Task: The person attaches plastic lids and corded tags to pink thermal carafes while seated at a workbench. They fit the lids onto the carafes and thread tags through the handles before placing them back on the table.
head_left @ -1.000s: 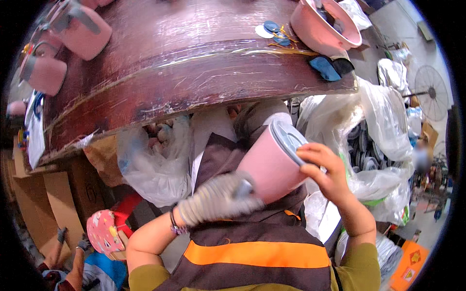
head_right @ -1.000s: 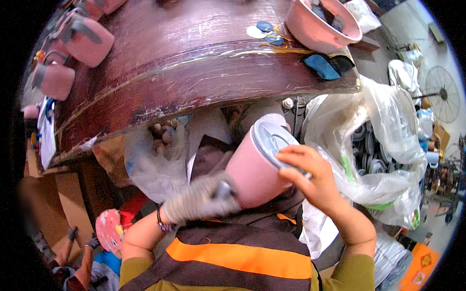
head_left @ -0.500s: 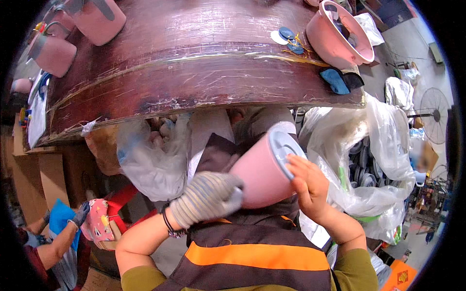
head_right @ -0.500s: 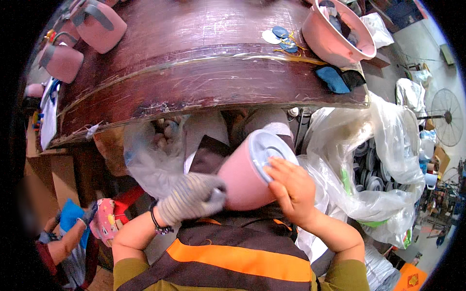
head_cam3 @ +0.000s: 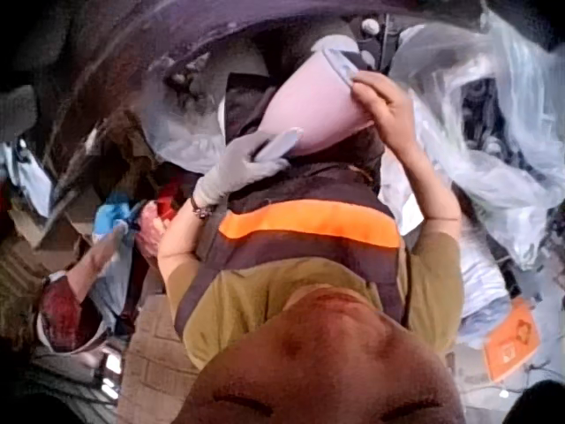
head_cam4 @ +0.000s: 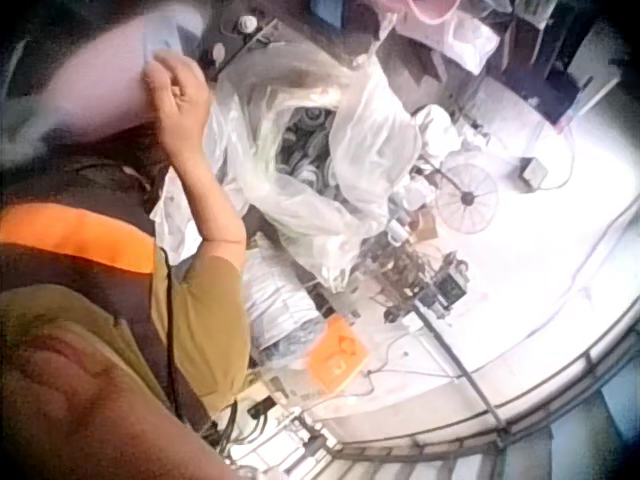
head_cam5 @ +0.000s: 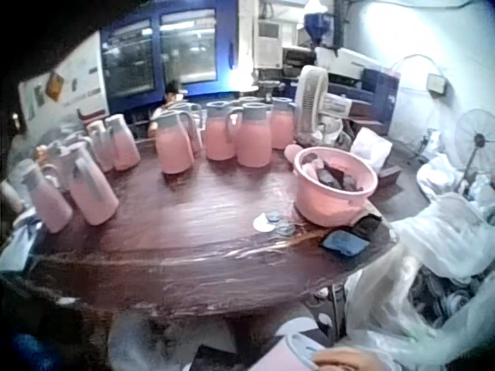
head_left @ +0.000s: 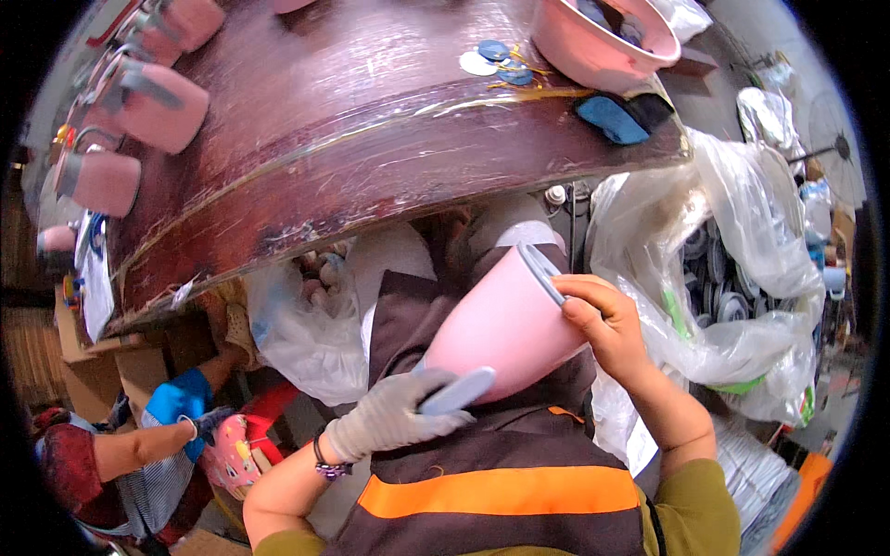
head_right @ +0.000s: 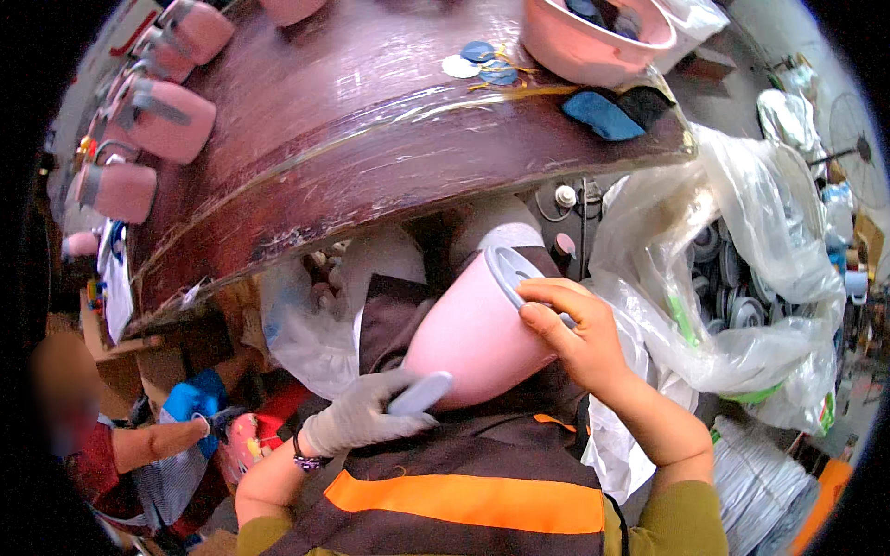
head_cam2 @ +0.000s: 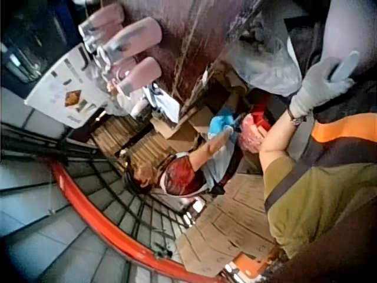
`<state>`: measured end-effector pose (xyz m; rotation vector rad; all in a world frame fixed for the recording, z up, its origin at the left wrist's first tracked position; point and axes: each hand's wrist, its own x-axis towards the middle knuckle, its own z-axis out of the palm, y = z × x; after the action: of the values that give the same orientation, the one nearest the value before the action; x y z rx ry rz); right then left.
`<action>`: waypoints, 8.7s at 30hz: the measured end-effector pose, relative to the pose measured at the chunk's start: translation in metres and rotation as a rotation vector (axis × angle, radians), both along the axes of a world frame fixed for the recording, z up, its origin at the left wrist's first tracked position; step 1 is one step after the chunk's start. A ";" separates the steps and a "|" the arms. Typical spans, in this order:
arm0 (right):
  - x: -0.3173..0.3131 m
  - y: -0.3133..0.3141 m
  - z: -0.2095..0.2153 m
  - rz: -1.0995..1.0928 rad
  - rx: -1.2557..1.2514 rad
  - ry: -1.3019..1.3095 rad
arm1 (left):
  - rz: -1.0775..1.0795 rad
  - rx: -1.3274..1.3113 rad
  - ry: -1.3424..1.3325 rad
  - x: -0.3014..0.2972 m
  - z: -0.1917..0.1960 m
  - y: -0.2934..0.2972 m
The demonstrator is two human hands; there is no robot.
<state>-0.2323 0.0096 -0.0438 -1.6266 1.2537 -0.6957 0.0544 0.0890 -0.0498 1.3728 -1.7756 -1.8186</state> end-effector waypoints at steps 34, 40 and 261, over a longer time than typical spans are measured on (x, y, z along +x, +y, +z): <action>-0.270 0.200 -0.425 0.255 0.678 0.956 | 0.698 -0.250 0.333 -0.026 -0.022 -0.110; -0.287 0.231 -0.389 0.391 0.799 1.309 | 0.733 -0.201 0.436 -0.024 -0.044 -0.094; 0.085 -0.043 -0.007 0.339 -0.354 0.172 | 0.723 -0.035 0.239 0.000 -0.006 -0.052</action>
<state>-0.1468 -0.0338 -0.0509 -2.1670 0.9702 -0.5952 0.0548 0.0371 -0.0557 1.4505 -0.9930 -1.4559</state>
